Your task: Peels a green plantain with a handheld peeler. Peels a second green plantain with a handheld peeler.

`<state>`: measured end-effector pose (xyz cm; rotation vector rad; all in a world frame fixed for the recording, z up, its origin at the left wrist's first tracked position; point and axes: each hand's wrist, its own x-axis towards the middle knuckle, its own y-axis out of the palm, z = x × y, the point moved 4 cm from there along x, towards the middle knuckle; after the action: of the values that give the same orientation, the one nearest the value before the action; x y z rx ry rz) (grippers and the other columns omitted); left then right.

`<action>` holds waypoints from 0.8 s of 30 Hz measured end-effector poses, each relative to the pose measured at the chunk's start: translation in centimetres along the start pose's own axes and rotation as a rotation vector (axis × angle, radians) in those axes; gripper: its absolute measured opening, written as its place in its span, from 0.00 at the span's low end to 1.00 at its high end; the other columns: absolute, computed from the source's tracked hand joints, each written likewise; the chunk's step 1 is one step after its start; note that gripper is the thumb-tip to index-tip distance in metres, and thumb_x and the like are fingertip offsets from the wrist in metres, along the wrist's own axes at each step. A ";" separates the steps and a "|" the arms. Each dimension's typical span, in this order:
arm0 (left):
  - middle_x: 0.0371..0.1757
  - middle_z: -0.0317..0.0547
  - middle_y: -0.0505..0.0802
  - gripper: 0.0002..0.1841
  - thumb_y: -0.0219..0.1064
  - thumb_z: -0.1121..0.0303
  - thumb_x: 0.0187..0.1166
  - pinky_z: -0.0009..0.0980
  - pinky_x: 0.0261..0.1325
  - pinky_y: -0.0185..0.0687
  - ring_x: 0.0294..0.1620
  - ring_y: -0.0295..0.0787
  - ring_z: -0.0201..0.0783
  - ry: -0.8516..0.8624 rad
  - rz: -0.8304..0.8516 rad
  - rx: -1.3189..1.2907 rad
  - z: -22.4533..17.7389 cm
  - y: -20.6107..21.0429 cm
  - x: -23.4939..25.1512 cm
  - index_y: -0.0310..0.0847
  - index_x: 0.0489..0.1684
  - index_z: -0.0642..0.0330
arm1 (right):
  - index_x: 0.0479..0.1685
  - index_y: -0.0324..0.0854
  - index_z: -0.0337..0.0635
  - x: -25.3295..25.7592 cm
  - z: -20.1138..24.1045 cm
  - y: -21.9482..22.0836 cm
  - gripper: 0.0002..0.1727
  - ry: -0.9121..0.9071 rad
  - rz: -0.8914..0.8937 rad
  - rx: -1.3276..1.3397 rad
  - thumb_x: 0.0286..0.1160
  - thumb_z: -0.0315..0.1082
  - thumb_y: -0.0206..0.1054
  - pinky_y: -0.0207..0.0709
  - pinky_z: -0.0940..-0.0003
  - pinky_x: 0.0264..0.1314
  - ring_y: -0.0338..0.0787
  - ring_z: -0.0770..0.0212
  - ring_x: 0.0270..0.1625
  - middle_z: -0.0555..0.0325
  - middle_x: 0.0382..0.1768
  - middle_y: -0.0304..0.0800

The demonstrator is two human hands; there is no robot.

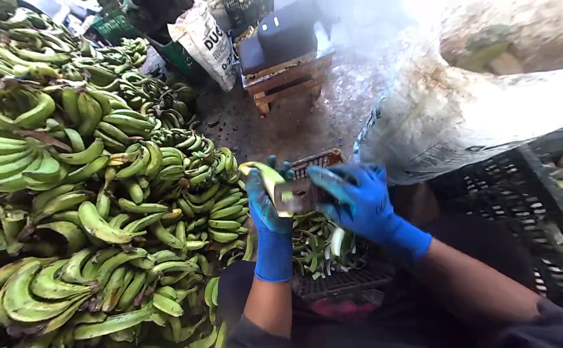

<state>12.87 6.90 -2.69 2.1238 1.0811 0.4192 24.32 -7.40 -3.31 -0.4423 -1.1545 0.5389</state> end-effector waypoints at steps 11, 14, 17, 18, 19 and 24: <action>0.53 0.45 0.92 0.25 0.63 0.69 0.76 0.31 0.49 0.90 0.49 0.92 0.34 0.048 0.329 0.368 -0.4 0.5 -1.4 0.64 0.72 0.66 | 0.61 0.90 0.64 1.5 -1.3 0.5 0.26 -0.079 -0.029 0.072 0.78 0.64 0.55 0.80 0.44 0.60 0.92 0.49 0.58 0.51 0.58 0.93; 0.58 0.48 0.91 0.34 0.52 0.59 0.85 0.38 0.53 0.90 0.50 0.91 0.39 -0.164 0.561 0.551 0.5 0.7 -2.7 0.49 0.90 0.63 | 0.69 0.88 0.64 3.9 -5.3 0.4 0.24 0.170 0.120 0.086 0.84 0.57 0.55 0.84 0.41 0.52 0.93 0.49 0.54 0.53 0.55 0.94; 0.64 0.49 0.89 0.34 0.47 0.55 0.89 0.37 0.49 0.92 0.49 0.93 0.41 -0.196 0.445 0.442 0.6 0.7 -1.8 0.38 0.90 0.58 | 0.73 0.85 0.58 3.8 -6.4 0.2 0.26 0.363 0.254 0.027 0.84 0.56 0.55 0.76 0.30 0.58 0.90 0.38 0.59 0.44 0.59 0.91; 0.60 0.51 0.91 0.26 0.39 0.55 0.92 0.35 0.42 0.92 0.43 0.94 0.42 -0.143 0.320 0.332 0.1 0.5 -1.2 0.50 0.84 0.58 | 0.70 0.87 0.55 2.9 -5.1 0.1 0.26 0.292 0.167 0.016 0.82 0.55 0.57 0.77 0.31 0.57 0.91 0.39 0.58 0.44 0.59 0.92; 0.48 0.50 0.95 0.22 0.35 0.55 0.93 0.33 0.37 0.92 0.37 0.95 0.40 -0.090 0.185 0.165 -0.4 0.5 -0.7 0.68 0.68 0.58 | 0.67 0.88 0.57 1.7 -3.3 0.2 0.27 0.174 0.068 0.014 0.82 0.59 0.56 0.80 0.36 0.57 0.92 0.43 0.57 0.47 0.58 0.93; 0.40 0.45 0.94 0.25 0.40 0.53 0.90 0.31 0.39 0.92 0.39 0.95 0.38 -0.095 0.134 -0.299 -0.4 -0.4 -0.3 0.83 0.51 0.58 | 0.62 0.89 0.62 0.3 1.7 0.8 0.29 -0.103 -0.023 0.060 0.81 0.67 0.53 0.76 0.48 0.63 0.91 0.52 0.58 0.52 0.58 0.93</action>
<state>12.25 6.94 -2.68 1.9338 0.7726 0.5046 22.64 -6.54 -2.98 -0.3528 -1.2370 0.5800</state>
